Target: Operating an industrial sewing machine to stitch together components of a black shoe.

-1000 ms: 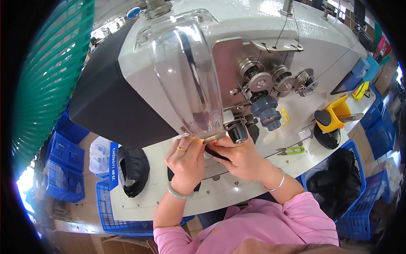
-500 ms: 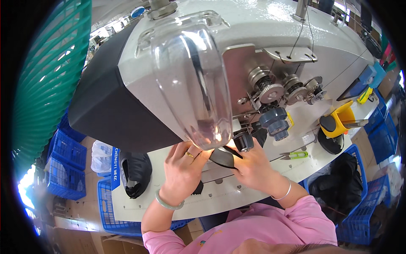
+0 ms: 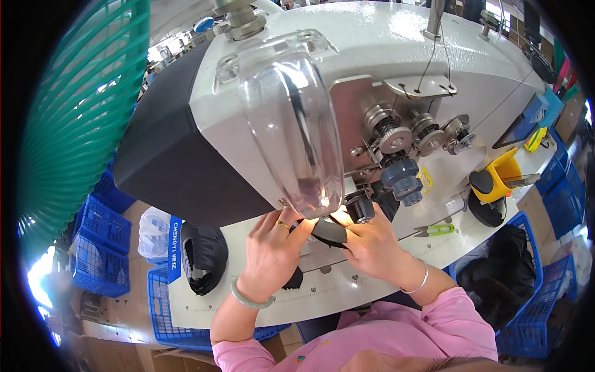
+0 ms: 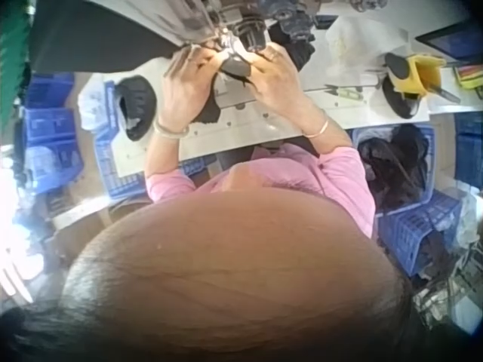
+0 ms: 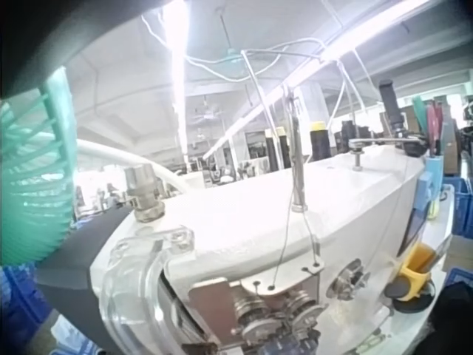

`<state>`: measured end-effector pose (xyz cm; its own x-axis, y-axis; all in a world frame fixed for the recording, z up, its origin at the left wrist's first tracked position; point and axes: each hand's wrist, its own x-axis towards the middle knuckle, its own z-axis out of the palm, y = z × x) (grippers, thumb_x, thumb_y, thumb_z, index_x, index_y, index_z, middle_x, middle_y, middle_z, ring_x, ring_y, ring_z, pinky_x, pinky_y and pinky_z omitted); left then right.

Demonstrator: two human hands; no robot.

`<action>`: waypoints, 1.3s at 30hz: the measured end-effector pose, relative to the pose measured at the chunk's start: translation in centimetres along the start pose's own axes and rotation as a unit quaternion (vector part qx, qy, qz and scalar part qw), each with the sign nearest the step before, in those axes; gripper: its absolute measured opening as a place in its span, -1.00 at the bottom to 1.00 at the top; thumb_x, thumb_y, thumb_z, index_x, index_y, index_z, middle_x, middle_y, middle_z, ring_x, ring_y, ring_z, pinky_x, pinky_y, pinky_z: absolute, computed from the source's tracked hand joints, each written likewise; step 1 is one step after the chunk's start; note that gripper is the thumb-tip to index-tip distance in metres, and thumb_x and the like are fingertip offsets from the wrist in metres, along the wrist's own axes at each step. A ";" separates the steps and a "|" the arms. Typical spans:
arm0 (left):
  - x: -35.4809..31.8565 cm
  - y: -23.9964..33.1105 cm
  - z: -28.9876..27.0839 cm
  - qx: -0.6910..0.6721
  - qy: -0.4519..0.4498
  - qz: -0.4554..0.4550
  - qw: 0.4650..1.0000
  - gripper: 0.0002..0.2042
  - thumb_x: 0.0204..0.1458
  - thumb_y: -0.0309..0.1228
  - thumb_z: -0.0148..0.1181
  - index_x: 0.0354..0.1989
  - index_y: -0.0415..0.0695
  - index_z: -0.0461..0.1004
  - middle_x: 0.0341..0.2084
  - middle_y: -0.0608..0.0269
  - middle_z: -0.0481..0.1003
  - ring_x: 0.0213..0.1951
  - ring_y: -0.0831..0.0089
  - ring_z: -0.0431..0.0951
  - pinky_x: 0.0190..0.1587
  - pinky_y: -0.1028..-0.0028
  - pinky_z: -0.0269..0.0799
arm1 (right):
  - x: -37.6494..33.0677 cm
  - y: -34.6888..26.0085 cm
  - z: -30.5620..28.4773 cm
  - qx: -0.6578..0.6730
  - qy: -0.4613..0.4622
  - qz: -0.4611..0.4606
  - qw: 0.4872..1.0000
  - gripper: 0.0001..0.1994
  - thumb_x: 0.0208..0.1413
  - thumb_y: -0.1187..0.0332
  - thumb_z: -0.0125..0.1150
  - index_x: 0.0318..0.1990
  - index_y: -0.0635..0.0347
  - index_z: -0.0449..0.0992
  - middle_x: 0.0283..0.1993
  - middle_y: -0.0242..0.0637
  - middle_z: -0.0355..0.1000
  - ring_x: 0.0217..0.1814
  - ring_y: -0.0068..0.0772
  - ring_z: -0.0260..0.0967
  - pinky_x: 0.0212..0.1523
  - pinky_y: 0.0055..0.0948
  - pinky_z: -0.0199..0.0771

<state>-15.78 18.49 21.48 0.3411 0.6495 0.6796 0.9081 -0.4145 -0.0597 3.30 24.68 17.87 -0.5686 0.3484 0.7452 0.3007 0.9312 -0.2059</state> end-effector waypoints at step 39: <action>0.0 -0.2 -0.2 0.025 -0.008 0.073 0.997 -0.73 -0.29 -0.56 0.21 -0.30 -0.27 0.53 -0.28 0.17 0.48 -0.16 0.23 0.56 -0.14 0.35 0.57 | -0.1 0.3 0.2 -0.031 -0.044 0.001 0.999 -0.63 -0.30 0.42 0.35 -0.19 0.09 0.53 -0.08 -0.31 0.48 -0.08 -0.20 0.41 0.02 -0.10 0.22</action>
<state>-16.05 18.46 21.63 0.4748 0.5947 0.6488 0.8588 -0.4743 -0.1937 3.34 24.97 17.62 -0.6314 0.3615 0.6861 0.3481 0.9227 -0.1658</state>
